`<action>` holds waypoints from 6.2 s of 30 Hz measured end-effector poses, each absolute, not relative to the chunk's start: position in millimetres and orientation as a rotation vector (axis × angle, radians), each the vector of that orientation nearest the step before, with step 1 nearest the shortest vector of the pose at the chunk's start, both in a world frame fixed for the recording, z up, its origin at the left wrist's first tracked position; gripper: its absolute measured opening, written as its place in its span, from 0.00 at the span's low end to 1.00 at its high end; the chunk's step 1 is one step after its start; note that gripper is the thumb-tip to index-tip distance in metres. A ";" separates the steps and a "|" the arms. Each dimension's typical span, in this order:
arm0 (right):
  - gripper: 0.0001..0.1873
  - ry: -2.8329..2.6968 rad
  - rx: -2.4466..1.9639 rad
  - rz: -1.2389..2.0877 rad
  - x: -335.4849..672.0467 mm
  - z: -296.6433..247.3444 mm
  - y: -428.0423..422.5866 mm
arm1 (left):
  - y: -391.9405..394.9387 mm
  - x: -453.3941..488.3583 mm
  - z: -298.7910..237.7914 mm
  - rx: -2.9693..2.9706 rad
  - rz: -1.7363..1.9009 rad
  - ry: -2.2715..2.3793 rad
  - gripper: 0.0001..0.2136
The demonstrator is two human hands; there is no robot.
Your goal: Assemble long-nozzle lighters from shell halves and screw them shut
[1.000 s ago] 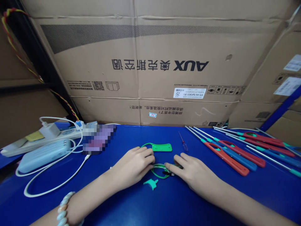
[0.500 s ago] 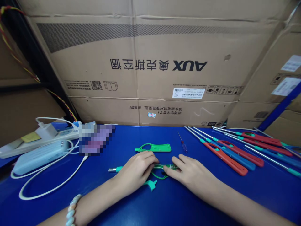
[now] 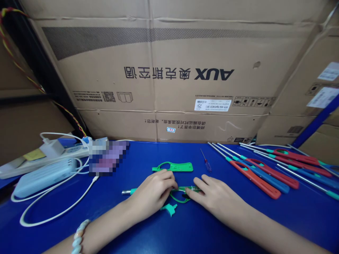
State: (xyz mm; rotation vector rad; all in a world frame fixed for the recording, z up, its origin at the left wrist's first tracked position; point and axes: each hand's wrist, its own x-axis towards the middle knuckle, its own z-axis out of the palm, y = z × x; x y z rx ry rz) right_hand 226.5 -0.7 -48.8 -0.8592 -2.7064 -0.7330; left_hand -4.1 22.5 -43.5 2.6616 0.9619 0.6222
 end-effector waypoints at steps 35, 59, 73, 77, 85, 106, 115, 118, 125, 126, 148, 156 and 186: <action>0.10 -2.706 -0.904 -0.493 227.6 -48.2 5.3 | 16.7 -0.2 -40.4 2.901 0.375 0.997 0.10; 0.14 -2.754 -1.046 -0.340 224.7 -44.5 1.1 | 11.0 7.1 -44.1 2.808 0.457 1.200 0.11; 0.11 -2.714 -1.051 -0.258 220.8 -48.4 -2.2 | 7.9 8.8 -47.5 3.115 0.359 1.072 0.10; 0.07 -2.697 -1.039 -0.304 220.2 -53.2 -1.9 | 5.7 13.3 -47.6 3.233 0.293 1.052 0.05; 0.09 -2.686 -0.976 -0.381 220.5 -57.3 -1.9 | 2.0 14.8 -45.1 3.045 0.218 1.155 0.15; 0.06 -2.730 -1.065 -0.067 219.0 -46.4 -7.0 | -0.1 10.0 -40.4 2.949 0.262 1.071 0.12; 0.07 -2.571 -1.067 0.134 220.7 -47.6 -5.1 | 9.4 2.1 -38.2 2.619 0.489 0.999 0.12; 0.06 -2.538 -1.056 0.134 220.1 -47.2 -5.5 | 11.1 2.3 -38.4 2.596 0.529 0.974 0.12; 0.06 -2.552 -1.028 0.016 219.4 -50.9 -4.9 | 11.7 1.5 -42.1 2.596 0.553 0.975 0.11; 0.06 -2.552 -1.025 -0.002 219.2 -51.8 -4.9 | 11.7 1.4 -42.5 2.597 0.554 0.975 0.11; 0.10 -2.505 -0.971 -0.255 215.5 -61.5 -5.2 | 12.2 0.6 -40.3 2.645 0.531 0.983 0.10; 0.10 -2.500 -0.994 -0.220 216.5 -63.1 -5.1 | 11.2 1.5 -40.5 2.694 0.528 1.002 0.10; 0.10 -2.489 -1.167 0.335 221.9 -46.0 -6.5 | 17.5 -2.7 -38.9 2.743 0.472 0.889 0.09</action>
